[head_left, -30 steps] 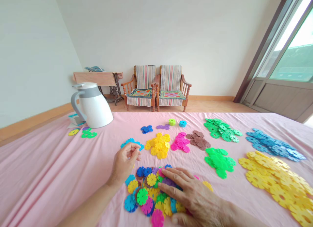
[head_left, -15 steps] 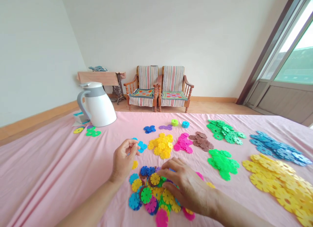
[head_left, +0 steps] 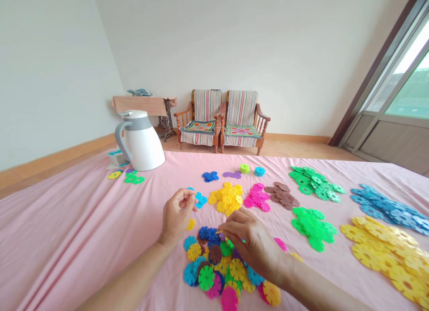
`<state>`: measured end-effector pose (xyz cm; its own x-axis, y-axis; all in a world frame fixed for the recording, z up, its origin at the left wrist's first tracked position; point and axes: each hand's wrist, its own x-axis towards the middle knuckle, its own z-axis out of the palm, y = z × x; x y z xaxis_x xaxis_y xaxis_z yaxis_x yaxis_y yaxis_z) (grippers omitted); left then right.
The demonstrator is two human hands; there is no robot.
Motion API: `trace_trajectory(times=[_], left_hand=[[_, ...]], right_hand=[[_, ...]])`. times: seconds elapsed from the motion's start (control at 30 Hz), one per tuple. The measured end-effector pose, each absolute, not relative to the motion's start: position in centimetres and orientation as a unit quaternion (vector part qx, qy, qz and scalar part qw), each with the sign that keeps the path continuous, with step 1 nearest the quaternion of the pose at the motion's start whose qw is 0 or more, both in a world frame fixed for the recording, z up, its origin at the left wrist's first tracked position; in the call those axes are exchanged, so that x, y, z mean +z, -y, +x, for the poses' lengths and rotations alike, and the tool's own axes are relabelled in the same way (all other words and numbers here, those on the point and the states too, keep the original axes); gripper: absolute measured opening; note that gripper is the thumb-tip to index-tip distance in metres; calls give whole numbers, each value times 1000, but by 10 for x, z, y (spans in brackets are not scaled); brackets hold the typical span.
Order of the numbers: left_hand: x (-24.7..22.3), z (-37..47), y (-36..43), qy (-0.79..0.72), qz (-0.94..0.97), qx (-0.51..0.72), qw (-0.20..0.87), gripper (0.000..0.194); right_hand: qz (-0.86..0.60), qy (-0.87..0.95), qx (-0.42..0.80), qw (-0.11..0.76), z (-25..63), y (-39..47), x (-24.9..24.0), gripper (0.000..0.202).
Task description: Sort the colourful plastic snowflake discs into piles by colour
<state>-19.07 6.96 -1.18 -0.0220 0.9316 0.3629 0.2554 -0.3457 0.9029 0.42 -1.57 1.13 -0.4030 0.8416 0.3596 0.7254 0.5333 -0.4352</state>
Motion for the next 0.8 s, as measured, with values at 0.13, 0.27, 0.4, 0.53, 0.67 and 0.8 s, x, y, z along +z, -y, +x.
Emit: trace_trajectory(times=[0.13, 0.27, 0.4, 0.53, 0.67, 0.8], left_hand=[[-12, -191, -70, -480, 625, 528, 317, 17], [-12, -191, -70, -480, 628, 523, 318, 17], [-12, -191, -70, -480, 625, 524, 322, 17], [-15, -192, -72, -476, 631, 520, 323, 16], [-18, -193, -74, -473, 637, 517, 322, 16], [-18, -193, -73, -473, 637, 517, 322, 16]], right_hand=[[-554, 769, 99, 301, 9, -17, 7, 22], [-598, 729, 120, 310, 16, -48, 4, 23], [-588, 731, 135, 319, 12, -38, 8, 25], [-486, 802, 234, 258, 0, 1, 22, 18], [-451, 838, 240, 192, -9, 26, 34, 19], [-464, 844, 211, 166, -12, 29, 33, 17]])
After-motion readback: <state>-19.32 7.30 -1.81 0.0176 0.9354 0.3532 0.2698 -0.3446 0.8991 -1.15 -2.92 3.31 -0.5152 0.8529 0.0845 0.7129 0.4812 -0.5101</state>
